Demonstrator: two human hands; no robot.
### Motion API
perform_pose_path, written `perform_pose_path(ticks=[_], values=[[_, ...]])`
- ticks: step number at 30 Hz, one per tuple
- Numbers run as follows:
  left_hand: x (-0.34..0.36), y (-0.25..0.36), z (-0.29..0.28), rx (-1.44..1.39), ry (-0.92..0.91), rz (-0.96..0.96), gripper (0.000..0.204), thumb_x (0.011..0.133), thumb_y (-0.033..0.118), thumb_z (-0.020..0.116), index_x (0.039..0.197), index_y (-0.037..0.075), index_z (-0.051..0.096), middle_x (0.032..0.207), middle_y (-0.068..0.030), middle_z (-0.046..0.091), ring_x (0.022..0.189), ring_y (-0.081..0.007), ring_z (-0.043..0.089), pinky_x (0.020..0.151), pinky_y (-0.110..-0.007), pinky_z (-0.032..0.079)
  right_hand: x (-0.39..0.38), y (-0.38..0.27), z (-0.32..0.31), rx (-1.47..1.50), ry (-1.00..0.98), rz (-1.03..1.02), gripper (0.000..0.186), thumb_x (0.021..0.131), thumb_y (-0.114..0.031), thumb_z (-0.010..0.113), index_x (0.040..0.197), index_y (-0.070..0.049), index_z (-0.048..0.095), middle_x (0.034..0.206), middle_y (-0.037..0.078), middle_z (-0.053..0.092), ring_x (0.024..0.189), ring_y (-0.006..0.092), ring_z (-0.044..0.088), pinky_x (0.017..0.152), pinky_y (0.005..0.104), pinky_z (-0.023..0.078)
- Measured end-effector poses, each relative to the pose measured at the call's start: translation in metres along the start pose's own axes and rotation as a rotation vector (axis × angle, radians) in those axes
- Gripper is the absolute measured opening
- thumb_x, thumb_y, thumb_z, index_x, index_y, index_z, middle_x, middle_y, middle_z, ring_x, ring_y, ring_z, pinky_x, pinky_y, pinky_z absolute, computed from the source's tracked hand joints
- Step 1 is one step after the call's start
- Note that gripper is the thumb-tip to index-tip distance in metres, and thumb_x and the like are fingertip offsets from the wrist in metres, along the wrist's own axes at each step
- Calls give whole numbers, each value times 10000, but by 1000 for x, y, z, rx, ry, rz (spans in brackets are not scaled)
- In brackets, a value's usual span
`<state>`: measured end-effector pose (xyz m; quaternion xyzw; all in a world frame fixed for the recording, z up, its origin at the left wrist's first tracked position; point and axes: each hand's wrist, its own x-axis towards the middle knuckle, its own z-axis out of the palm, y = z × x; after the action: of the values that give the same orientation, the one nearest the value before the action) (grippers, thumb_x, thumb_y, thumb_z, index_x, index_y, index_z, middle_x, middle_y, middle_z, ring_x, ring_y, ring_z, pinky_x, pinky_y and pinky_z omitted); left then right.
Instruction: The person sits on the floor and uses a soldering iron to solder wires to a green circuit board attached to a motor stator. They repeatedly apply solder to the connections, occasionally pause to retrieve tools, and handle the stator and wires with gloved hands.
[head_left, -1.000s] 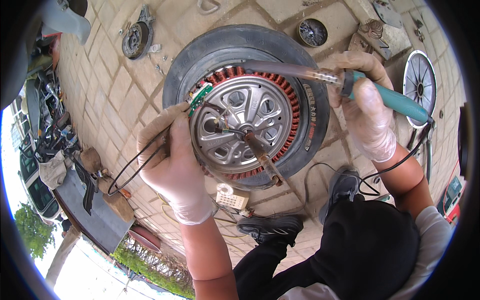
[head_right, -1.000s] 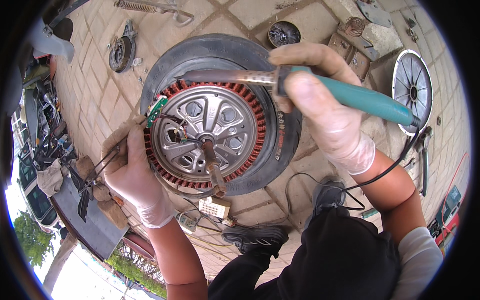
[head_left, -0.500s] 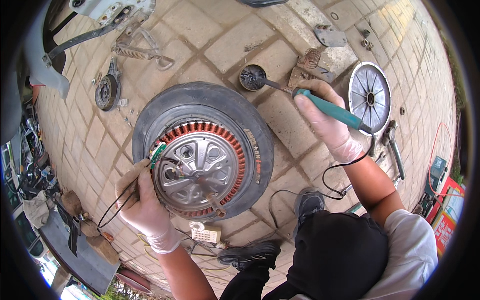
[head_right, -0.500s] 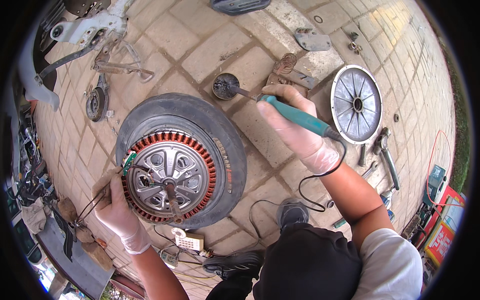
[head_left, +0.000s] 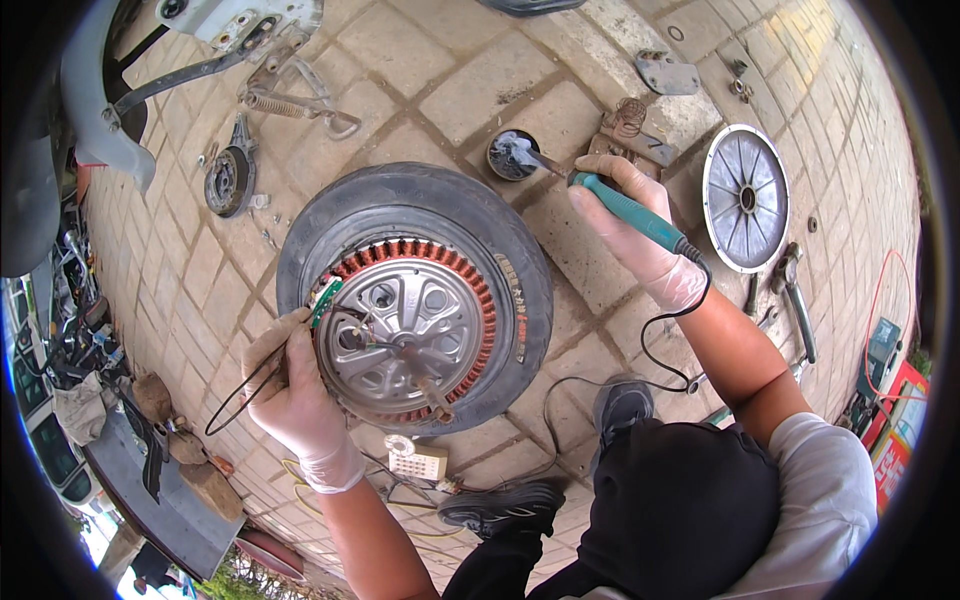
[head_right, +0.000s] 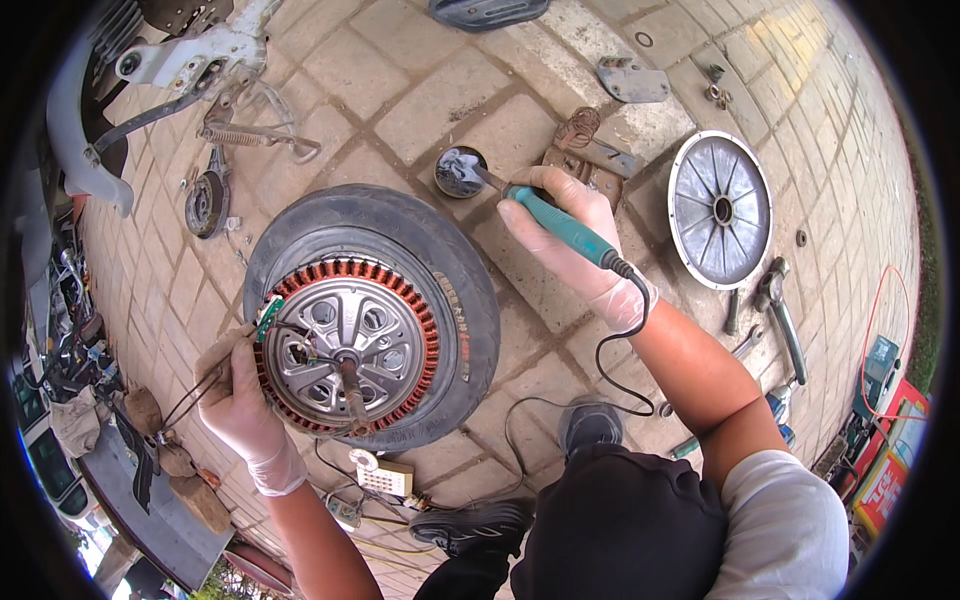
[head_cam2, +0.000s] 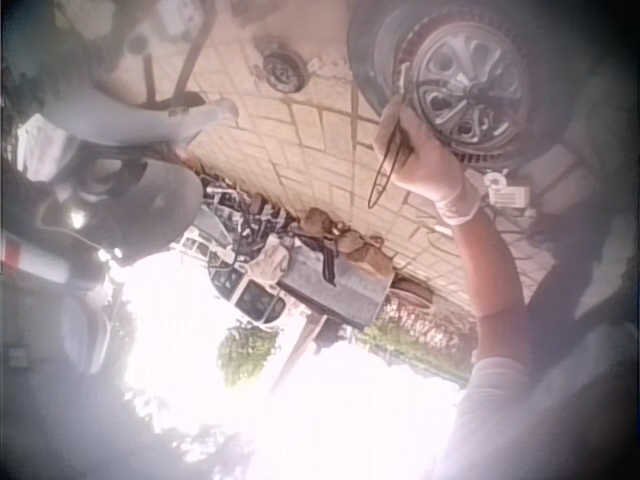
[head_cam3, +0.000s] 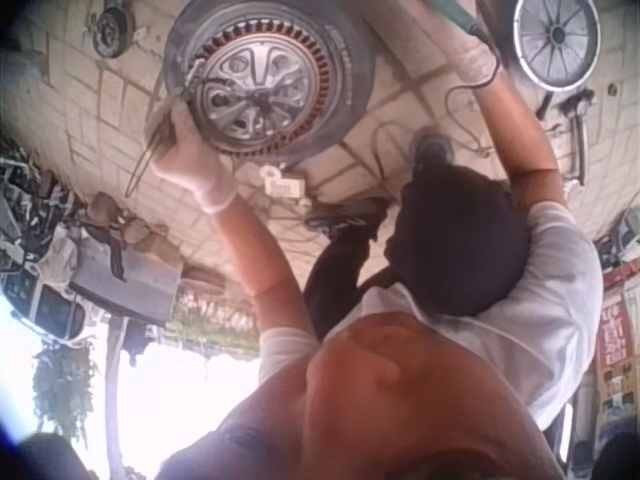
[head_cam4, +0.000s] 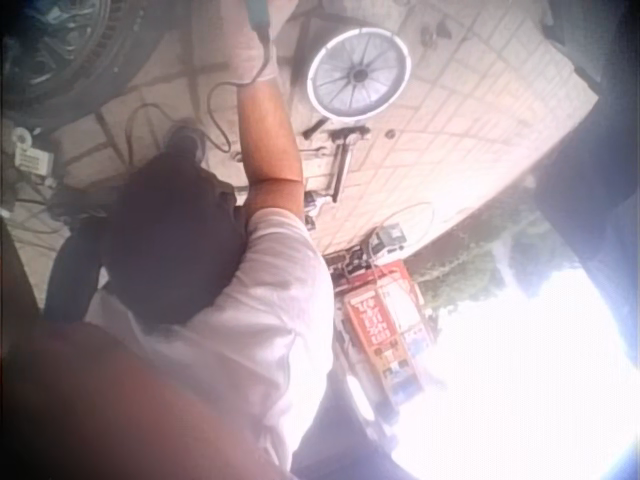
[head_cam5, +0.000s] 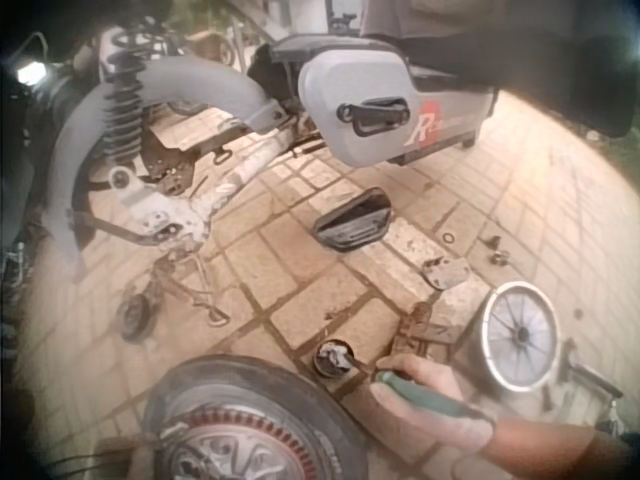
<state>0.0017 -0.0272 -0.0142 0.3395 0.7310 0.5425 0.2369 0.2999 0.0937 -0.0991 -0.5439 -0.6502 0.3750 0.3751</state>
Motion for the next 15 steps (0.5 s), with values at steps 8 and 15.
perform_pose_path(ticks=[8,15], values=[[-1,5,2,65,13,6,120,866,-62,612,985,-45,615,976,-136,695,864,-140,642,801,-265,523,-3,-6,-2,59,-36,113,300,849,-137,708,1096,9,622,875,53,654,798,85,579,734,240,490],[0,4,0,35,5,-41,120,867,-56,615,984,-32,607,999,-149,689,909,-147,635,838,-271,509,-5,-6,3,67,-23,182,299,859,-152,691,1108,0,622,875,32,647,808,72,568,744,230,483]])
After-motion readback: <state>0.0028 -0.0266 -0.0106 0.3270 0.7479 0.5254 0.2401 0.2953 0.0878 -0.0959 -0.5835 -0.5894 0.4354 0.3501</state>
